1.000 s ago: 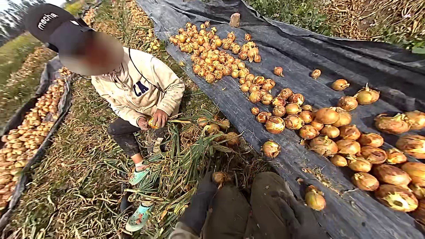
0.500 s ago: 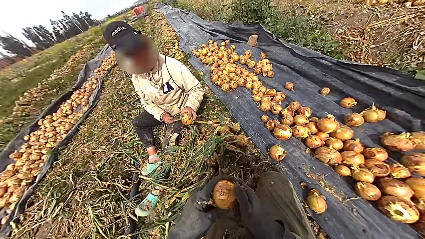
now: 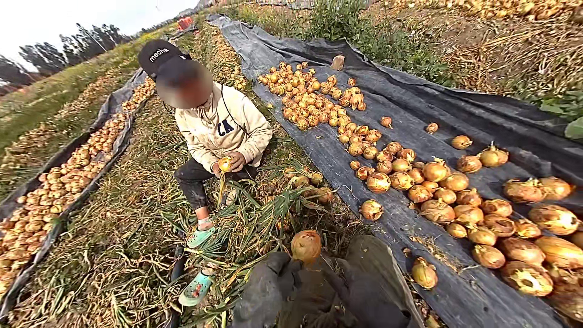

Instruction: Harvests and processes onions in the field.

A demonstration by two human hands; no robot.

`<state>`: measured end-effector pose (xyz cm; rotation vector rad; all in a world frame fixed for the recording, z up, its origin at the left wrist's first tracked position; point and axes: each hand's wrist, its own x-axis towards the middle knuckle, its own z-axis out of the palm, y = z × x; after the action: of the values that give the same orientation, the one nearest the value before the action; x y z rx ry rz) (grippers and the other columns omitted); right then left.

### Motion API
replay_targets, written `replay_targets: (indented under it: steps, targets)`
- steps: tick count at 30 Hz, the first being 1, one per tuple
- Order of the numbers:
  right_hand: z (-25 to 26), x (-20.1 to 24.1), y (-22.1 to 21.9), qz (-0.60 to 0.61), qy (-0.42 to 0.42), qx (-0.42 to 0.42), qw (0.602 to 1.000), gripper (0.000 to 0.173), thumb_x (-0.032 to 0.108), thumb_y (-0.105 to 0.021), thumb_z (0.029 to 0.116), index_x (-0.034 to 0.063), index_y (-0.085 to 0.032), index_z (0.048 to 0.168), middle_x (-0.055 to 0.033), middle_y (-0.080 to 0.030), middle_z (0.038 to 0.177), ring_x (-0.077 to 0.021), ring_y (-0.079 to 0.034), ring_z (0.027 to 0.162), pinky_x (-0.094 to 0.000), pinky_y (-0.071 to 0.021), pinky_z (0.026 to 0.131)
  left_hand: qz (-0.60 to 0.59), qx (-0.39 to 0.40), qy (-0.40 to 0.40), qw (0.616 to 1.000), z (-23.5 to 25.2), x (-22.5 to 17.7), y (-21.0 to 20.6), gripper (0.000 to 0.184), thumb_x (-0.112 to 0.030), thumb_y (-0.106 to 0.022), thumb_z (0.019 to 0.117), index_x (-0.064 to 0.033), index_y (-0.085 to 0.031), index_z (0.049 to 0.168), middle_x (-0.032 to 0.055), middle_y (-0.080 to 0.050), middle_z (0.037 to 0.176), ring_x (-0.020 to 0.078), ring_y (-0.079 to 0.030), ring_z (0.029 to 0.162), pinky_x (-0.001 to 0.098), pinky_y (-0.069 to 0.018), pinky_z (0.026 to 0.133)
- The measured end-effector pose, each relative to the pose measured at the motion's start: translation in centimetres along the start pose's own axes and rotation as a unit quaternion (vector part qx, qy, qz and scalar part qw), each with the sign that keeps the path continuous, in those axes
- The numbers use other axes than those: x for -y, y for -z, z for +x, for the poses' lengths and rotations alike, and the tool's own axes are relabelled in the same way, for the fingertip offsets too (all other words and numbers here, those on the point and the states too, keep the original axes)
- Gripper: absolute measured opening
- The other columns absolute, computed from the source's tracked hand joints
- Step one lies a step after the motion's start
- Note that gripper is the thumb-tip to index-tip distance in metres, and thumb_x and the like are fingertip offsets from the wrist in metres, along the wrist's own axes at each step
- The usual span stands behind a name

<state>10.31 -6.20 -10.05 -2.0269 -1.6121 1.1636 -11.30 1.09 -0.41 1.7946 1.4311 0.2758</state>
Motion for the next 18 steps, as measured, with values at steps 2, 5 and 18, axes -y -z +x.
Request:
replay_targets:
  steps: [2,5,18]
  targets:
    - [0.2,0.1,-1.5,0.08,0.022,0.02,0.996,0.078,0.076,-0.034,0.0969,0.0159,-0.06,0.138,-0.0153,-0.071,0.11,-0.0319,-0.069,0.105,-0.0556,-0.0542,0.092,0.114,-0.003,-0.025,0.993,0.3,-1.1,-0.6,0.034,-0.044,-0.062,0.0988,-0.0211,-0.073,0.121,-0.0052,-0.076,0.104,0.0081,-0.071,0.093,0.036,-0.0594,0.089]
    - [1.1,0.2,-3.1,0.343,0.037,-0.04,0.938,0.064,0.065,-0.039,0.1024,0.0086,-0.065,0.115,-0.0072,-0.063,0.081,-0.0186,-0.062,0.065,-0.0399,-0.0562,0.061,0.19,0.111,-0.032,0.975,0.8,-2.0,-3.1,0.039,-0.045,-0.054,0.1022,-0.0161,-0.074,0.118,0.0042,-0.074,0.106,0.0177,-0.071,0.098,0.0433,-0.0569,0.092]
    - [3.2,-7.7,6.9,0.233,0.054,-0.419,0.876,0.055,0.054,-0.034,0.1061,0.0098,-0.064,0.092,0.002,-0.058,0.066,-0.0102,-0.056,0.051,-0.0327,-0.0515,0.046,0.302,0.063,0.188,0.932,19.4,13.0,-3.5,0.048,-0.049,-0.054,0.1002,-0.0109,-0.069,0.126,0.0161,-0.071,0.12,0.0343,-0.067,0.115,0.0581,-0.053,0.098]
